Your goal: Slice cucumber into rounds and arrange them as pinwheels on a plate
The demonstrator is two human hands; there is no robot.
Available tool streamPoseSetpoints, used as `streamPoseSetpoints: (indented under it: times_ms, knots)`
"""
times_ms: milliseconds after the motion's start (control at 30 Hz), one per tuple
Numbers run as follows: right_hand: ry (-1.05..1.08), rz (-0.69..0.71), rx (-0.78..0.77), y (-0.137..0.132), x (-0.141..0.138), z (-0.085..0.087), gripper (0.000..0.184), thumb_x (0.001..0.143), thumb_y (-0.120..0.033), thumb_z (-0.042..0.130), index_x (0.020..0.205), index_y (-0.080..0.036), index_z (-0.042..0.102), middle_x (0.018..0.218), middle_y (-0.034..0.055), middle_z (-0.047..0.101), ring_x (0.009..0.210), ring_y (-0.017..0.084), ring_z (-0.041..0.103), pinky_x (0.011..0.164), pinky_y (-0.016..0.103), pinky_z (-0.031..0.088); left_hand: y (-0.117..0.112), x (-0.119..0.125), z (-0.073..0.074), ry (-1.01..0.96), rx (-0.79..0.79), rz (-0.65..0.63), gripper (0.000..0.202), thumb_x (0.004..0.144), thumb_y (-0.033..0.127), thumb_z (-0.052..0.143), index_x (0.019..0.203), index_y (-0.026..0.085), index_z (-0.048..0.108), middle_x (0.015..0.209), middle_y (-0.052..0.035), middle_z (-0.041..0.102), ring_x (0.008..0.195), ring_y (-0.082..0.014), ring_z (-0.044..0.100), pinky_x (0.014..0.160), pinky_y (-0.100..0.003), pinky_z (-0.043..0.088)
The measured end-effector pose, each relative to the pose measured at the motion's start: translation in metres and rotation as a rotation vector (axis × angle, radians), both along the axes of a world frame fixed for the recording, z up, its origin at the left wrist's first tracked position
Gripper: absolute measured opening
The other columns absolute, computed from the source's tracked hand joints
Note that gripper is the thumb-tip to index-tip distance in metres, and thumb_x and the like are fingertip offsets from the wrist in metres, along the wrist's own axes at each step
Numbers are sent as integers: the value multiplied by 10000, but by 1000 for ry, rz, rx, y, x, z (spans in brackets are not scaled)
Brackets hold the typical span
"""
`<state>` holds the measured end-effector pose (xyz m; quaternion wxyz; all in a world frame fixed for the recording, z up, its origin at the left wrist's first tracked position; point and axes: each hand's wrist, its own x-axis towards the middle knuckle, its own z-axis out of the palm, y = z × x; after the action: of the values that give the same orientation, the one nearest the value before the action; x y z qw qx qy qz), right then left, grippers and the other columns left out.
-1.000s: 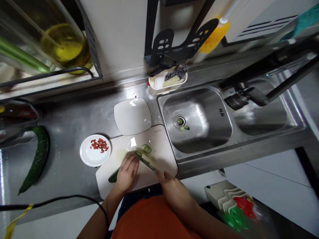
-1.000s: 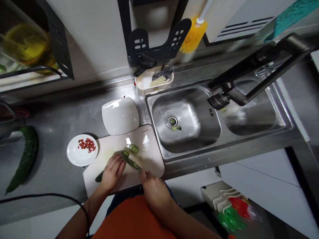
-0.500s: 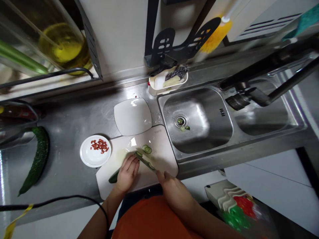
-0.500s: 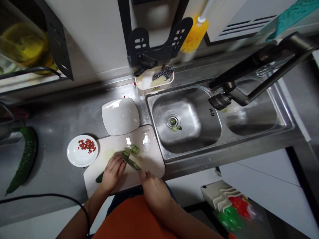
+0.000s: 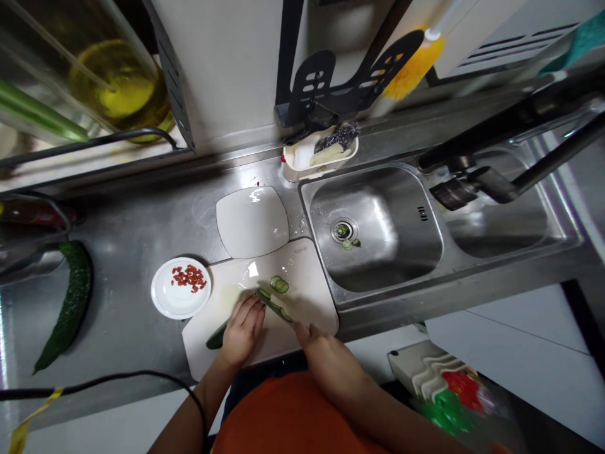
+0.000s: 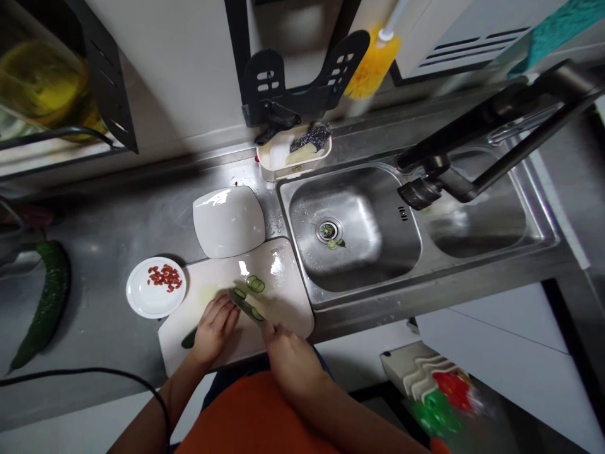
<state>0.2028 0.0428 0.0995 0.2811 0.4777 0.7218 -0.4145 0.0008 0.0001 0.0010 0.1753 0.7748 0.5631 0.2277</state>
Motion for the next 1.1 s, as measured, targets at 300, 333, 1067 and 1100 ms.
streamPoseSetpoints:
  times_ms: [300, 333, 1067, 1100]
  knots:
    - [-9, 23, -11, 5, -3, -1, 452, 859, -25, 259, 1210, -195, 489, 950, 103, 641, 794, 208, 662, 595, 239, 424, 0, 1, 0, 4, -7, 32, 283, 856, 108, 533, 1131, 154, 584, 1071, -85, 662, 1093, -216, 588, 981, -433, 481]
    - [-16, 25, -8, 5, -4, -2, 454, 855, -20, 261, 1205, -192, 494, 947, 104, 642, 788, 209, 663, 593, 239, 424, 0, 1, 0, 4, -9, 34, 282, 860, 113, 529, 1133, 157, 584, 1072, -84, 663, 1090, -216, 590, 978, -434, 484]
    - [-27, -12, 10, 12, -26, -25, 440, 889, -31, 232, 1196, -182, 507, 978, 97, 622, 805, 194, 646, 613, 261, 455, 0, 0, -1, 18, -21, 42, 331, 873, 125, 505, 1195, 168, 565, 1091, -75, 670, 1087, -203, 597, 996, -424, 478]
    - [-23, -15, 22, 10, -26, -27, 427, 890, -32, 233, 1173, -180, 516, 974, 97, 621, 803, 193, 646, 613, 260, 452, 0, 0, -1, 18, -21, 41, 333, 872, 125, 506, 1197, 169, 564, 1093, -74, 670, 1090, -202, 596, 998, -423, 477]
